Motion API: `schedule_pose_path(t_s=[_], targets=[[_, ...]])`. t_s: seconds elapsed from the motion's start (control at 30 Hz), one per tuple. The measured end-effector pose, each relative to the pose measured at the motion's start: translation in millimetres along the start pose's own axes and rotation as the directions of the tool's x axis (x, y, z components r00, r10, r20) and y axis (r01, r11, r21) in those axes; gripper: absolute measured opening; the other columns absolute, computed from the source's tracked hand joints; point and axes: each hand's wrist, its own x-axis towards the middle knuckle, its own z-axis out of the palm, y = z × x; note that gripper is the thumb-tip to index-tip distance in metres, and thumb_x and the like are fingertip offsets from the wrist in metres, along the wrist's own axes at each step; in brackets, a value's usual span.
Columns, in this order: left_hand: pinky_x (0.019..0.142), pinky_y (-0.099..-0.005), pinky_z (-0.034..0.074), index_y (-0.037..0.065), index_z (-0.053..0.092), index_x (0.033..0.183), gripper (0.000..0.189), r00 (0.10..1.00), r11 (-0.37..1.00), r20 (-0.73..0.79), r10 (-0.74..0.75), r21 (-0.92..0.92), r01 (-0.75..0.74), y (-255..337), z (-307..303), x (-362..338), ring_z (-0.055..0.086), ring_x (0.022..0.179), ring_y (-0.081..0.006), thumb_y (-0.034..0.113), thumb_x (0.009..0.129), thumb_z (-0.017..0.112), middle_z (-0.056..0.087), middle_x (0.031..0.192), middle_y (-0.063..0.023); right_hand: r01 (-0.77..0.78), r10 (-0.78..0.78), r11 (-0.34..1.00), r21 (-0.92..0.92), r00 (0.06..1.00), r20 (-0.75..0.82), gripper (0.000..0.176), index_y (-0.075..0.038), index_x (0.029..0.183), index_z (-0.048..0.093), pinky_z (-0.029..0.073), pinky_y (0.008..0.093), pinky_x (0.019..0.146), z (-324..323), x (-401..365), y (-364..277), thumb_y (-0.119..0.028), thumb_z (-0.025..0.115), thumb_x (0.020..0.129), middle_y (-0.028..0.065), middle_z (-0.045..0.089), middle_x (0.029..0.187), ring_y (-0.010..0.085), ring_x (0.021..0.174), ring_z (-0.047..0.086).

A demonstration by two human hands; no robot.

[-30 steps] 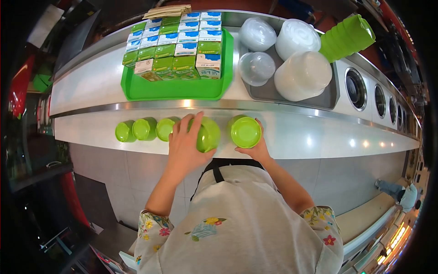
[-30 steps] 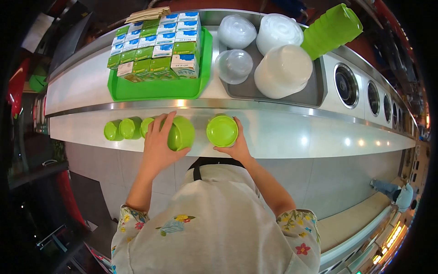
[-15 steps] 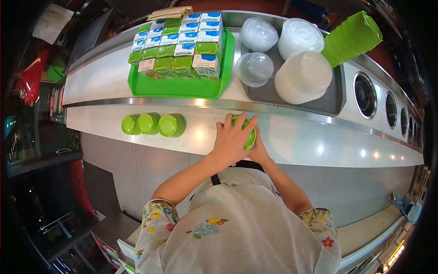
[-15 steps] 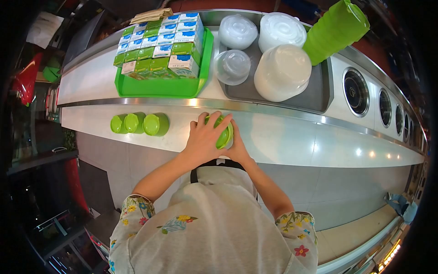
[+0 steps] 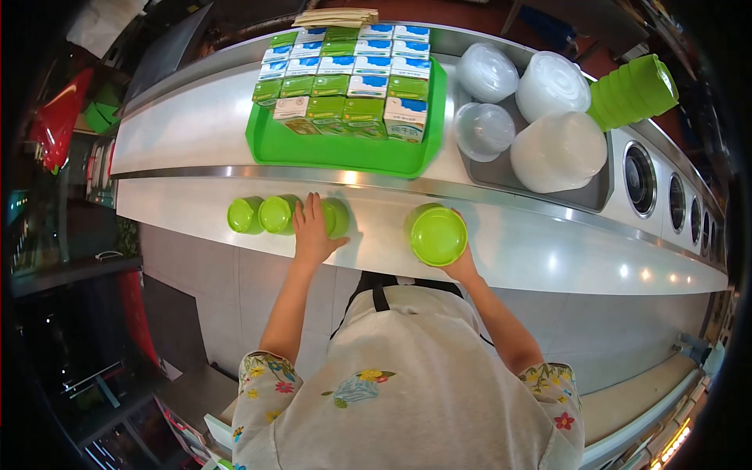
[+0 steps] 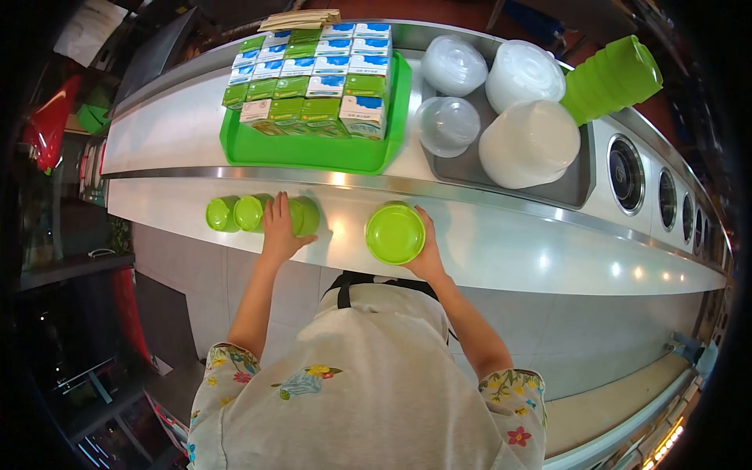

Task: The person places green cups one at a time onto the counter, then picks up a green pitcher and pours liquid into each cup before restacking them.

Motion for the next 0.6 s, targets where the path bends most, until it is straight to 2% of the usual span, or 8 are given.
schedule_pose_path(t_s=[0.03,0.07,0.13,0.23,0.3,0.4,0.47,0.6], targets=[[0.097,-0.0524,0.044,0.000,0.034,0.145,0.107,0.998,0.992,-0.001,0.070,0.109,-0.069,-11,3,-1,0.044,0.124,-0.0401,0.029,0.059,0.092,0.044,0.137,-0.0214,-0.017,0.017,0.999,0.038,1.000,-0.003,0.117,-0.002,0.151,0.024,0.034,0.0429,0.114,8,2,0,-0.022,0.095,0.060,0.0187,0.038,0.147,0.0337,0.137,0.040],[0.097,-0.0524,0.044,0.000,0.034,0.145,0.107,0.997,0.992,-0.001,0.076,0.101,-0.075,-21,8,1,0.044,0.124,-0.0401,0.029,0.059,0.092,0.044,0.137,-0.0214,-0.033,0.034,0.997,0.074,0.999,-0.006,0.116,-0.002,0.150,0.025,0.033,0.0434,0.115,16,3,0,-0.022,0.095,0.060,0.0187,0.039,0.147,0.0341,0.137,0.040],[0.097,-0.0536,0.043,0.002,0.032,0.145,0.110,0.981,0.998,0.190,0.039,-0.055,-0.029,-32,12,8,0.042,0.126,-0.0399,0.028,0.056,0.092,0.041,0.141,-0.0194,-0.071,0.071,0.997,0.038,0.997,-0.006,0.115,-0.002,0.150,0.027,0.033,0.0438,0.115,34,5,3,-0.022,0.095,0.059,0.0186,0.039,0.147,0.0345,0.137,0.039],[0.097,-0.0541,0.043,0.002,0.034,0.143,0.106,0.990,0.992,0.137,0.028,-0.128,-0.010,-30,20,11,0.042,0.127,-0.0396,0.026,0.056,0.090,0.041,0.141,-0.0176,-0.149,0.149,0.989,0.009,0.989,-0.021,0.113,-0.003,0.148,0.030,0.033,0.0441,0.115,63,7,6,-0.021,0.095,0.058,0.0179,0.039,0.147,0.0342,0.138,0.039],[0.097,-0.0539,0.043,0.002,0.035,0.142,0.105,0.981,0.994,0.191,0.034,-0.111,-0.013,-28,15,11,0.042,0.127,-0.0397,0.026,0.057,0.090,0.041,0.141,-0.0171,-0.188,0.188,0.982,0.008,0.981,-0.045,0.112,-0.003,0.147,0.031,0.034,0.0439,0.114,76,10,-1,-0.021,0.095,0.057,0.0174,0.040,0.148,0.0336,0.138,0.039],[0.098,-0.0521,0.043,0.002,0.037,0.140,0.101,0.964,0.998,0.266,0.026,-0.068,-0.008,-17,-23,7,0.043,0.125,-0.0402,0.026,0.058,0.089,0.042,0.139,-0.0172,-0.170,0.170,0.985,0.010,0.984,-0.044,0.113,-0.004,0.147,0.031,0.037,0.0429,0.113,86,21,-29,-0.020,0.096,0.057,0.0161,0.043,0.145,0.0316,0.135,0.043],[0.099,-0.0507,0.042,0.000,0.040,0.138,0.098,0.981,0.975,0.179,0.080,-0.220,-0.039,-14,-65,3,0.045,0.121,-0.0422,0.028,0.058,0.089,0.046,0.136,-0.0199,-0.130,0.132,0.988,0.081,0.991,-0.025,0.113,-0.004,0.147,0.031,0.039,0.0420,0.111,94,25,-40,-0.020,0.096,0.056,0.0148,0.047,0.143,0.0302,0.132,0.047],[0.101,-0.0504,0.041,-0.001,0.041,0.138,0.096,0.988,0.937,0.029,0.150,-0.322,-0.133,6,-172,14,0.048,0.117,-0.0428,0.028,0.059,0.088,0.048,0.133,-0.0216,-0.110,0.116,0.988,0.105,0.992,-0.050,0.112,-0.005,0.147,0.032,0.040,0.0419,0.110,108,26,-45,-0.021,0.096,0.056,0.0144,0.049,0.141,0.0302,0.130,0.049]])
